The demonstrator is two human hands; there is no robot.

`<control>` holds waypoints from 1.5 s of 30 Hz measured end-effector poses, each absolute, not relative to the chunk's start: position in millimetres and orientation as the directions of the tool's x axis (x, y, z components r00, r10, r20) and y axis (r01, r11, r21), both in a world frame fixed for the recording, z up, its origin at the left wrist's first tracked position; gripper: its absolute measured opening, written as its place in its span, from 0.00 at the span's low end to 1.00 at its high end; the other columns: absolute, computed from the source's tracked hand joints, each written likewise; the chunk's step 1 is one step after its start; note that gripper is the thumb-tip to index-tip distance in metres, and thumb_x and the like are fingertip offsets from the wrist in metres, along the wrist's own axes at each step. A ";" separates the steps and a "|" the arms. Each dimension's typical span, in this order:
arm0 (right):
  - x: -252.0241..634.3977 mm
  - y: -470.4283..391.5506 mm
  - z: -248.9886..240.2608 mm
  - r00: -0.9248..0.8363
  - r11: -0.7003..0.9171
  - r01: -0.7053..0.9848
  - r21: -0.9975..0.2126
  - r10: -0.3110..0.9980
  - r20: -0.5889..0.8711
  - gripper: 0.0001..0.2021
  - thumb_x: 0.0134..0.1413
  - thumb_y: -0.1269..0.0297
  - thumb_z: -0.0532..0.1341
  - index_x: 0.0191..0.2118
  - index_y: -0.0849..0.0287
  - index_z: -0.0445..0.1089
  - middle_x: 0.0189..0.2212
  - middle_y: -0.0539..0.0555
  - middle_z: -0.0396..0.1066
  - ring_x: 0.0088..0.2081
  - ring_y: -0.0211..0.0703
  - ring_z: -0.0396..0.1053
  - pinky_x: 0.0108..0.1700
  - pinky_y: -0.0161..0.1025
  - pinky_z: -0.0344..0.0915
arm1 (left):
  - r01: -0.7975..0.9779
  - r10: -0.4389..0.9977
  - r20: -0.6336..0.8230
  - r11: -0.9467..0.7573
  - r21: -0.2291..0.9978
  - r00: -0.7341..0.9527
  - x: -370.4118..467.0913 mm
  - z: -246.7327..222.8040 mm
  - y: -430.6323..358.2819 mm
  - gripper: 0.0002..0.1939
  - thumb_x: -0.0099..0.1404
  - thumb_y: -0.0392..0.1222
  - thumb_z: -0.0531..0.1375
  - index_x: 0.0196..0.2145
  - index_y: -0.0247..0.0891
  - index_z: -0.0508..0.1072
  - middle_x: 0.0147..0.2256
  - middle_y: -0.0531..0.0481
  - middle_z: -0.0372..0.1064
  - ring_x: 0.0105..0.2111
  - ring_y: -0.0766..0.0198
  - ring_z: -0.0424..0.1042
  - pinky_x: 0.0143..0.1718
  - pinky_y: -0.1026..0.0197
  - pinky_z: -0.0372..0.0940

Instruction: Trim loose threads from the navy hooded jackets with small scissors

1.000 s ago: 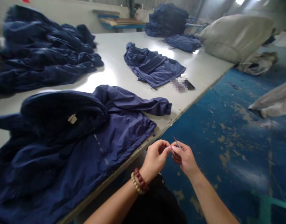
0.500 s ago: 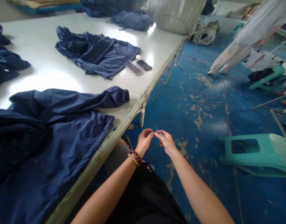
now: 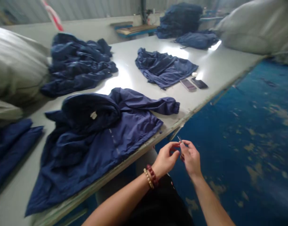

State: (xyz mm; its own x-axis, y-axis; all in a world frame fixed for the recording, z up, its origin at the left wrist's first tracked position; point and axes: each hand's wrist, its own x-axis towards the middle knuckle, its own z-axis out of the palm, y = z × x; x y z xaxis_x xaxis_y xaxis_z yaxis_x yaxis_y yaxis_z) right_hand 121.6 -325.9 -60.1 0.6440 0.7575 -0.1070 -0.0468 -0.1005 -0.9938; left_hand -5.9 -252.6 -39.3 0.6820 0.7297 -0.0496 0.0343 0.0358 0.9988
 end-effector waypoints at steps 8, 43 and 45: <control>13.0 -204.6 15.5 0.119 0.104 0.471 -0.876 0.976 0.180 0.14 0.67 0.46 0.65 0.45 0.51 0.71 0.35 0.54 0.79 0.34 0.50 0.77 0.38 0.41 0.68 | 0.389 0.931 0.181 -0.301 0.871 0.317 -203.4 58.0 -218.0 0.12 0.74 0.39 0.61 0.53 0.44 0.79 0.51 0.46 0.79 0.52 0.56 0.77 0.58 0.53 0.70; -174.8 357.2 219.7 -0.100 0.240 0.599 -0.764 0.969 0.227 0.10 0.68 0.69 0.57 0.39 0.66 0.75 0.23 0.54 0.71 0.21 0.36 0.63 0.28 0.36 0.65 | 0.837 0.992 0.111 -0.105 0.537 0.054 -332.0 32.9 -116.5 0.14 0.72 0.38 0.59 0.52 0.47 0.78 0.47 0.49 0.79 0.43 0.58 0.81 0.46 0.60 0.72; -185.9 398.6 240.9 -0.047 0.259 0.612 -0.747 0.955 0.292 0.14 0.72 0.69 0.54 0.44 0.70 0.75 0.28 0.59 0.74 0.25 0.38 0.68 0.31 0.39 0.69 | 0.854 0.983 0.172 -0.142 0.500 0.063 -333.3 14.9 -115.3 0.14 0.67 0.36 0.62 0.49 0.47 0.79 0.45 0.50 0.80 0.41 0.58 0.82 0.44 0.62 0.73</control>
